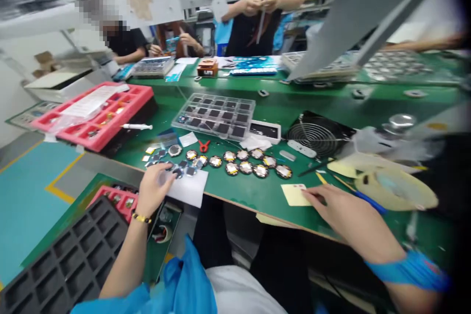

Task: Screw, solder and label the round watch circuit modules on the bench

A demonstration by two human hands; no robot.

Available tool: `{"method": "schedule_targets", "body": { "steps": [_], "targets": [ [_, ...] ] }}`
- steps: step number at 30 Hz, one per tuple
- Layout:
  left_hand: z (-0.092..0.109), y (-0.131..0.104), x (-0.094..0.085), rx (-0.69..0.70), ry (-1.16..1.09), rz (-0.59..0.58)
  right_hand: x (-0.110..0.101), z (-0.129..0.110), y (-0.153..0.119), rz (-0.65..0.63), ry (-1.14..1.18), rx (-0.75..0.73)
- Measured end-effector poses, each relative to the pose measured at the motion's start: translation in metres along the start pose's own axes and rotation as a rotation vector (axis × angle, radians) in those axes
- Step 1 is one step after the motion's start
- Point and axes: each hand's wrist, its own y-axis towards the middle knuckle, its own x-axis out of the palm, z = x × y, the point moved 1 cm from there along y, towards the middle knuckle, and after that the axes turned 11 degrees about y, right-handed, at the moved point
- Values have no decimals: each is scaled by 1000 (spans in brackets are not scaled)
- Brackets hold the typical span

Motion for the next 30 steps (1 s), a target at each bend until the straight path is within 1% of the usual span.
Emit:
{"method": "schedule_targets", "body": {
  "steps": [4,7,9,13,17,20,23,25,27,29,30],
  "targets": [
    [23,5,12,159,32,-58,-1,5,-2,-25,49,0],
    [33,9,21,209,50,-116,-3,4,-1,-50,102,62],
    [36,12,26,209,48,-140,-5,3,1,-71,140,122],
    [37,15,29,197,11,-144,-9,4,3,-106,232,245],
    [36,14,30,146,14,-129,-11,7,-2,-77,303,299],
    [36,17,30,143,46,-149,-10,5,-6,-23,293,268],
    [36,22,28,183,103,-164,-6,-6,-8,27,228,209],
    [38,22,26,205,119,-110,-3,-15,-8,70,144,156],
    [43,19,24,198,86,-20,0,-23,-8,124,65,84],
    [55,13,27,186,-8,43,4,-28,-8,178,46,42],
    [63,10,30,201,-72,43,5,-29,-8,199,54,34]
  ]
}}
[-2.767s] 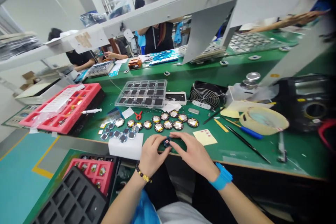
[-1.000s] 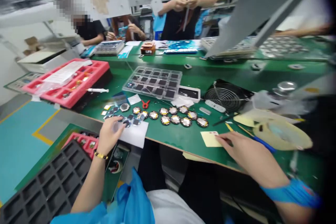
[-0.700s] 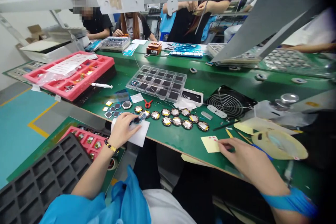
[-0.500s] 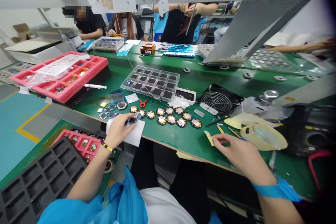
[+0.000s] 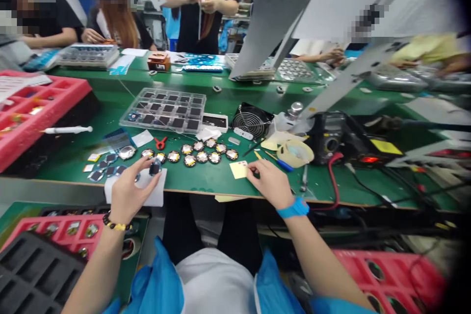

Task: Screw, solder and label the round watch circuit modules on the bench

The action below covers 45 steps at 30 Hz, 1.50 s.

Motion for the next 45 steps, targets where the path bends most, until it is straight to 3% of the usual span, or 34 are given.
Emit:
{"method": "schedule_targets", "body": {
  "steps": [3,7,10,12,16,19,25,30,35,39,41,45],
  "targets": [
    [39,-5,22,152,-182,-92,3,1,-2,35,81,22],
    [93,-5,66,361,-243,-232,1,3,-5,65,250,104],
    [113,-3,90,418,-195,-297,-3,-6,-9,136,325,124],
    [116,-2,96,414,-184,-315,-4,-20,-12,169,352,68],
    [111,-3,96,408,-229,-330,3,-50,-12,-10,337,-130],
    [109,-4,95,402,-224,-361,10,-62,-3,-162,277,-194],
    [108,-5,97,415,-213,-363,-4,-65,12,-383,192,-286],
    [108,-3,95,419,-220,-359,-14,-61,1,-486,198,-286],
    [109,-4,93,417,-235,-327,-11,-48,-14,-410,387,-156],
    [112,-11,85,480,-254,-282,-14,-29,-15,-73,399,102],
    [112,-12,76,535,-230,-251,-16,-20,-12,30,328,163],
    [89,3,45,500,-124,-222,-11,-5,-2,-2,198,99]
  ]
}}
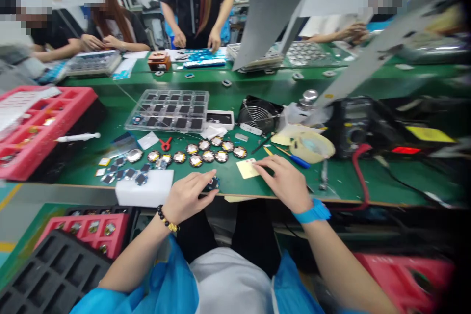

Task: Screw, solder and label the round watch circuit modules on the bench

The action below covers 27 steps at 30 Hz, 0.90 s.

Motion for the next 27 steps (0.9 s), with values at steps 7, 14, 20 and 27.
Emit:
{"method": "schedule_targets", "body": {
  "steps": [7,14,20,27],
  "targets": [
    [-121,7,-82,-581,292,202,9,21,20,-115,-130,13],
    [-226,59,-81,-731,418,7,5,25,27,-163,-76,10],
    [-223,68,-87,-647,490,-24,-2,16,30,-193,-94,21],
    [-151,9,-80,-511,372,136,-8,6,37,-267,-113,80]
  ]
}}
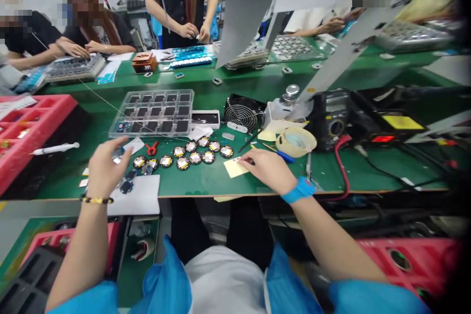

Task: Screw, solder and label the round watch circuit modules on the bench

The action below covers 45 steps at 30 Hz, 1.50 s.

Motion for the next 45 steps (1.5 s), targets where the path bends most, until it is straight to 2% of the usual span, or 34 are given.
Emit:
{"method": "schedule_targets", "body": {
  "steps": [4,11,14,18,22,25,28,31,33,36,40,45],
  "targets": [
    [18,-42,0,117,-62,-173,6,5,1,16,-31,-3],
    [18,-53,5,158,-71,-324,16,18,1,13,-36,-56],
    [26,-53,7,155,3,-303,13,17,1,-3,-47,-35],
    [32,-56,6,142,110,-209,9,15,4,-33,17,30],
    [37,-62,-1,50,-51,-86,6,13,3,-35,132,78],
    [59,-73,0,-21,-377,-52,4,12,2,-14,213,108],
    [98,-88,10,9,-684,-149,2,13,0,21,262,143],
    [132,-99,20,99,-785,-249,-2,12,-4,50,284,143],
    [143,-102,24,125,-797,-288,-1,5,-9,76,294,112],
    [142,-104,26,105,-758,-306,9,-18,-20,166,320,-15],
    [131,-108,27,33,-757,-312,40,-63,-29,207,433,-208],
    [128,-114,33,-18,-815,-322,76,-104,-18,183,430,-309]
  ]
}}
